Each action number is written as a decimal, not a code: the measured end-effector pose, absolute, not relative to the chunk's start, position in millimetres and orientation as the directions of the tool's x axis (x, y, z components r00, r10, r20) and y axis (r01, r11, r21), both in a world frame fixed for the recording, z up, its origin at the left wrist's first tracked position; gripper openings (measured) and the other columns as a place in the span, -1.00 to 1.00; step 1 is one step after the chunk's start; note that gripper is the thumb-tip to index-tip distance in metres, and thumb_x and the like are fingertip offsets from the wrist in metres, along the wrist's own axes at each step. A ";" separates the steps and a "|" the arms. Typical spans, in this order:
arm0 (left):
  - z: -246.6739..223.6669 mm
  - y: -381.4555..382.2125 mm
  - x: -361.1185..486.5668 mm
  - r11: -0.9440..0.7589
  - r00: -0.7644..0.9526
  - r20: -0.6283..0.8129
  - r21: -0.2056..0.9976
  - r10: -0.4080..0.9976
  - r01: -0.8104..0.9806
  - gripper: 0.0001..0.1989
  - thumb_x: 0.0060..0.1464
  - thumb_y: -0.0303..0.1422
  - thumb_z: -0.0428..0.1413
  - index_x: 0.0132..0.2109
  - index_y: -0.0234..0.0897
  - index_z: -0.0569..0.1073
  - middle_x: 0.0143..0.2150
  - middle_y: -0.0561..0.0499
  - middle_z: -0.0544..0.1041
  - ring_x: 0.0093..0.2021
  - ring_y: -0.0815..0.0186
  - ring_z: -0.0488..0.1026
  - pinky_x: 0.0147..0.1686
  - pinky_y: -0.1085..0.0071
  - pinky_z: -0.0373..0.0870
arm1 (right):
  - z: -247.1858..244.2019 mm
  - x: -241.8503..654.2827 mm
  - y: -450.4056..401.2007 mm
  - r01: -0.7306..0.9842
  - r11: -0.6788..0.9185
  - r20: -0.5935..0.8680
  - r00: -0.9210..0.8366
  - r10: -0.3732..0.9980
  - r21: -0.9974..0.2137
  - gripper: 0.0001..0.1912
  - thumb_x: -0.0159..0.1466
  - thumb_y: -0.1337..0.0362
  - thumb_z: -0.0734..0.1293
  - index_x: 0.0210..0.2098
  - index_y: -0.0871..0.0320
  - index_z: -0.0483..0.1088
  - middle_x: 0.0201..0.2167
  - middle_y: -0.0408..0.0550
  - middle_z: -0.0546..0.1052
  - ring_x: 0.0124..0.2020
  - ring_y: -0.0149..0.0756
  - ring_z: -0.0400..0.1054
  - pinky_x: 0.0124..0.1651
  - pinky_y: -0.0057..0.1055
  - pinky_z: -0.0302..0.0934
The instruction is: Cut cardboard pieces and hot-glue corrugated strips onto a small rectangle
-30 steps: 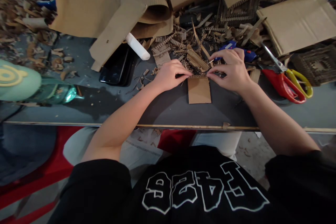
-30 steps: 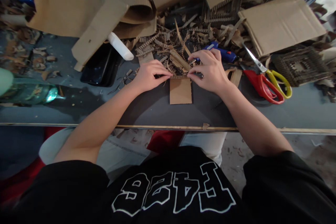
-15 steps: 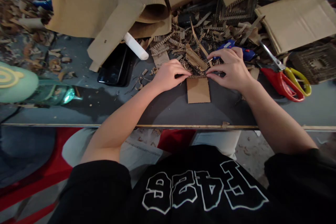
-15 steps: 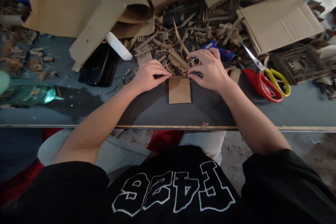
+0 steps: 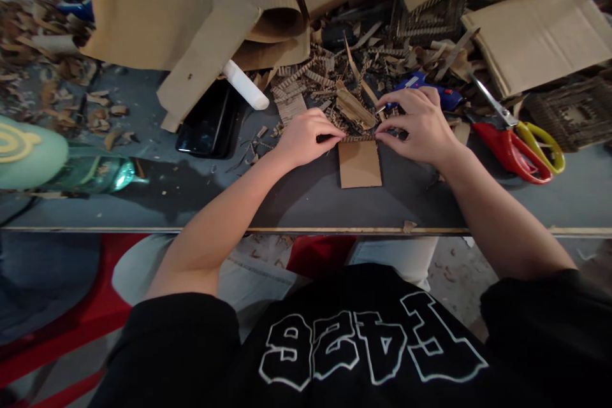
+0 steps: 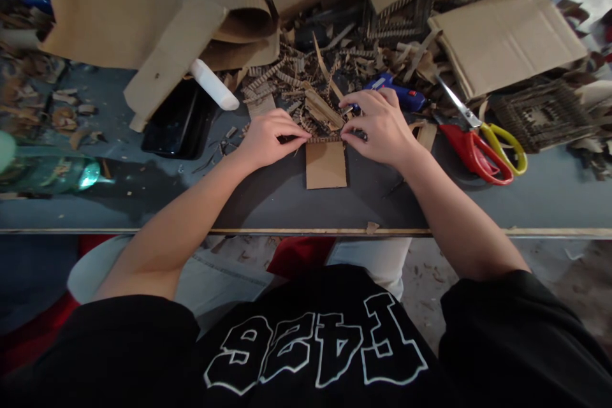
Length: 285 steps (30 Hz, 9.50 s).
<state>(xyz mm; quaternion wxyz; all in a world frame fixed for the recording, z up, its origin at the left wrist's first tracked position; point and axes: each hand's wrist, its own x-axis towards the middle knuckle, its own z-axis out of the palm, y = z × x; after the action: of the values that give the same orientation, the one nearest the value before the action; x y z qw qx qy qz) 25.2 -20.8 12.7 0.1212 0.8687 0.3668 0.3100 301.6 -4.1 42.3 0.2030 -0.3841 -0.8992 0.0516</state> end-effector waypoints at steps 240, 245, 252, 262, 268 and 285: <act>28.9 -92.1 85.0 -0.331 0.298 0.152 0.294 0.942 0.897 -0.07 0.02 -0.13 0.22 0.41 -0.54 0.10 0.25 -0.48 0.37 0.19 -0.23 0.34 0.20 -0.13 0.23 | 38.1 314.7 12.5 0.893 0.103 0.459 0.123 0.880 -0.437 -0.74 0.00 0.24 0.46 -0.41 0.02 0.28 -0.27 0.06 0.53 -0.11 0.09 0.35 -0.07 0.10 0.25; 25.5 -66.8 58.5 -0.342 0.340 0.071 0.363 0.938 0.867 0.02 -0.02 -0.06 0.25 0.43 -0.51 0.05 0.35 -0.49 0.26 0.34 -0.33 0.20 0.29 -0.22 0.20 | 38.0 319.0 8.2 0.866 0.129 0.428 0.105 0.898 -0.482 -0.82 0.15 0.07 0.41 -0.33 -0.05 0.38 -0.26 -0.02 0.58 -0.17 0.08 0.38 -0.09 0.08 0.24; 21.4 -50.2 41.7 -0.618 0.550 0.296 0.489 0.781 0.616 -0.04 0.04 -0.17 0.23 0.46 -0.22 -0.06 0.34 -0.29 0.28 0.33 -0.15 0.27 0.29 -0.08 0.31 | 41.3 309.8 3.7 0.798 0.149 0.465 0.178 0.867 -0.584 -0.68 -0.07 0.19 0.51 -0.49 0.05 0.28 -0.52 -0.13 0.42 -0.45 -0.26 0.28 -0.29 -0.18 0.22; 2.8 -30.2 25.7 -0.728 0.633 0.402 0.545 0.662 0.415 -0.10 0.08 0.00 0.14 0.45 -0.21 0.02 0.41 -0.30 0.24 0.36 -0.21 0.27 0.24 -0.06 0.36 | 30.6 319.8 14.0 0.587 0.455 0.589 0.046 0.807 -0.669 -0.58 0.04 0.26 0.41 -0.11 -0.05 0.31 -0.22 -0.07 0.52 -0.20 -0.12 0.39 -0.16 -0.14 0.26; 4.2 -22.3 16.7 -0.746 0.642 0.420 0.537 0.642 0.394 -0.16 0.11 0.12 0.05 0.38 -0.30 0.21 0.30 -0.32 0.41 0.23 -0.13 0.44 0.16 0.03 0.44 | 30.0 321.3 19.0 0.633 0.344 0.550 0.158 0.820 -0.694 -0.75 0.10 0.23 0.40 -0.30 -0.02 0.23 -0.34 -0.07 0.45 -0.28 -0.18 0.29 -0.20 -0.17 0.17; 4.1 -21.4 17.6 -0.809 0.682 0.465 0.474 0.564 0.346 -0.19 0.22 0.17 -0.10 0.43 -0.21 0.09 0.38 -0.31 0.31 0.34 -0.13 0.31 0.27 -0.06 0.30 | 44.0 313.7 4.3 0.830 0.246 0.456 0.012 0.890 -0.501 -0.63 -0.06 0.24 0.45 -0.51 0.04 0.10 -0.58 -0.18 0.29 -0.50 -0.35 0.15 -0.38 -0.28 0.12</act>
<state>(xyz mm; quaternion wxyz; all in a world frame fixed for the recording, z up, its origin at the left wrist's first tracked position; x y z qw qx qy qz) 17.6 -21.4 4.1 0.1770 0.8998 0.2529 0.3082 313.7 4.3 44.0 0.3612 -0.6126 -0.7017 0.0418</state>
